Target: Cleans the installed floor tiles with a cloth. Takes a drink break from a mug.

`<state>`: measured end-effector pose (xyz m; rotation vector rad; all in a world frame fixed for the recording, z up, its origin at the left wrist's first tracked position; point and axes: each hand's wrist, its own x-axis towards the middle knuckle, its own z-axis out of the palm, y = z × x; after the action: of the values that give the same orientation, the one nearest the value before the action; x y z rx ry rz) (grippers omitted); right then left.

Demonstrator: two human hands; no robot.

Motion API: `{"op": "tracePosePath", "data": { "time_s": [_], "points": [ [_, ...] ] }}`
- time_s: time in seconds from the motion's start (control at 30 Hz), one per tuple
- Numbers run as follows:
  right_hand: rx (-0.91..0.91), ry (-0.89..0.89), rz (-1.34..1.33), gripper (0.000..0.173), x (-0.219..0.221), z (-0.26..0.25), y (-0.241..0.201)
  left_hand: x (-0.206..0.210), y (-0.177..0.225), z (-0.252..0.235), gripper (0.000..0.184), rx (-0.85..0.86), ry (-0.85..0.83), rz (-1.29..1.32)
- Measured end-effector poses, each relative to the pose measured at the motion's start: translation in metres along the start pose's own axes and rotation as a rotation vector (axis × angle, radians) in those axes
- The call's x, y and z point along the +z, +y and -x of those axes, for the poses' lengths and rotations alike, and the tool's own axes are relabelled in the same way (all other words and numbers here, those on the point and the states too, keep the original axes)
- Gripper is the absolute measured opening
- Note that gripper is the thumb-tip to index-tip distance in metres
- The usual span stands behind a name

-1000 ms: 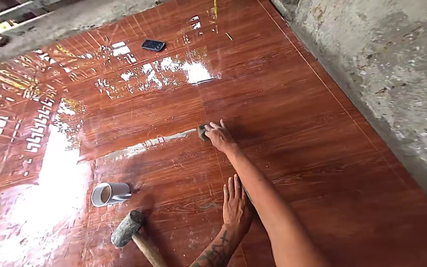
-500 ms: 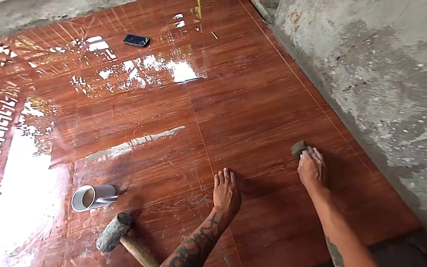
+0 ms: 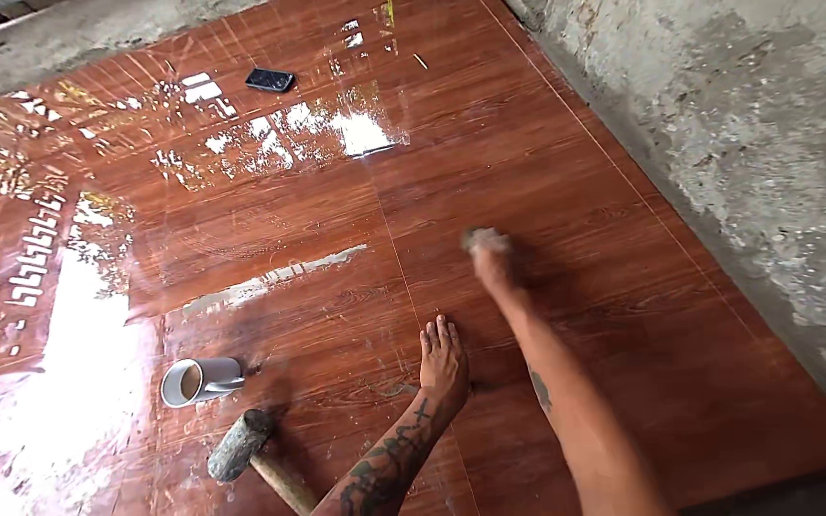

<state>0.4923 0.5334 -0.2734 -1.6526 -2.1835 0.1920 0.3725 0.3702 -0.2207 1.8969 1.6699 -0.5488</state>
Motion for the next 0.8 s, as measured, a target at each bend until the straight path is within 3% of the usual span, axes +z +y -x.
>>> {"op": "tracePosePath", "data": {
  "time_s": [0.07, 0.1, 0.17, 0.23, 0.27, 0.33, 0.4, 0.43, 0.53, 0.6, 0.67, 0.73, 0.8],
  "points": [
    [0.267, -0.010, 0.001, 0.033, -0.006, -0.009, 0.003, 0.002, 0.001, 0.001, 0.107, -0.013, -0.005, -0.003],
    [0.247, -0.020, -0.016, 0.031, -0.002, -0.002, -0.016, 0.002, 0.003, 0.001, 0.104, -0.015, -0.004, -0.006],
    [-0.054, -0.051, -0.091, 0.026, 0.017, 0.015, -0.059, -0.002, 0.004, 0.000, 0.101, -0.013, -0.004, -0.008],
    [-0.263, -0.116, -0.107, 0.032, 0.026, 0.016, -0.061, -0.001, 0.005, 0.000, 0.102, -0.008, -0.012, -0.017],
    [-0.219, -0.076, -0.070, 0.030, 0.023, 0.008, -0.043, 0.000, 0.005, 0.000, 0.104, -0.008, -0.010, -0.024],
    [0.121, 0.001, 0.014, 0.030, 0.009, -0.021, -0.004, 0.000, 0.003, 0.000, 0.102, -0.015, -0.007, -0.016],
    [0.330, 0.014, 0.024, 0.034, 0.007, -0.035, -0.006, 0.000, 0.004, 0.000, 0.100, -0.019, -0.010, -0.020],
    [0.266, 0.011, 0.010, 0.031, 0.013, -0.028, -0.027, 0.000, 0.005, 0.000, 0.099, -0.017, -0.013, -0.015],
    [-0.288, -0.177, -0.147, 0.029, 0.037, -0.005, -0.097, -0.003, 0.005, 0.001, 0.100, -0.005, -0.021, 0.017],
    [-0.394, -0.200, -0.166, 0.034, 0.041, -0.014, -0.082, -0.002, 0.006, 0.002, 0.101, -0.019, -0.030, 0.001],
    [-0.109, -0.026, -0.058, 0.030, 0.030, -0.039, -0.028, -0.002, 0.007, -0.001, 0.100, -0.031, -0.021, -0.023],
    [0.272, -0.010, 0.029, 0.031, 0.013, -0.057, 0.010, 0.001, 0.006, 0.001, 0.099, -0.038, -0.034, -0.030],
    [0.334, -0.036, 0.017, 0.036, 0.005, -0.052, -0.009, 0.000, 0.005, 0.002, 0.098, -0.041, -0.035, -0.030]
  ]
}}
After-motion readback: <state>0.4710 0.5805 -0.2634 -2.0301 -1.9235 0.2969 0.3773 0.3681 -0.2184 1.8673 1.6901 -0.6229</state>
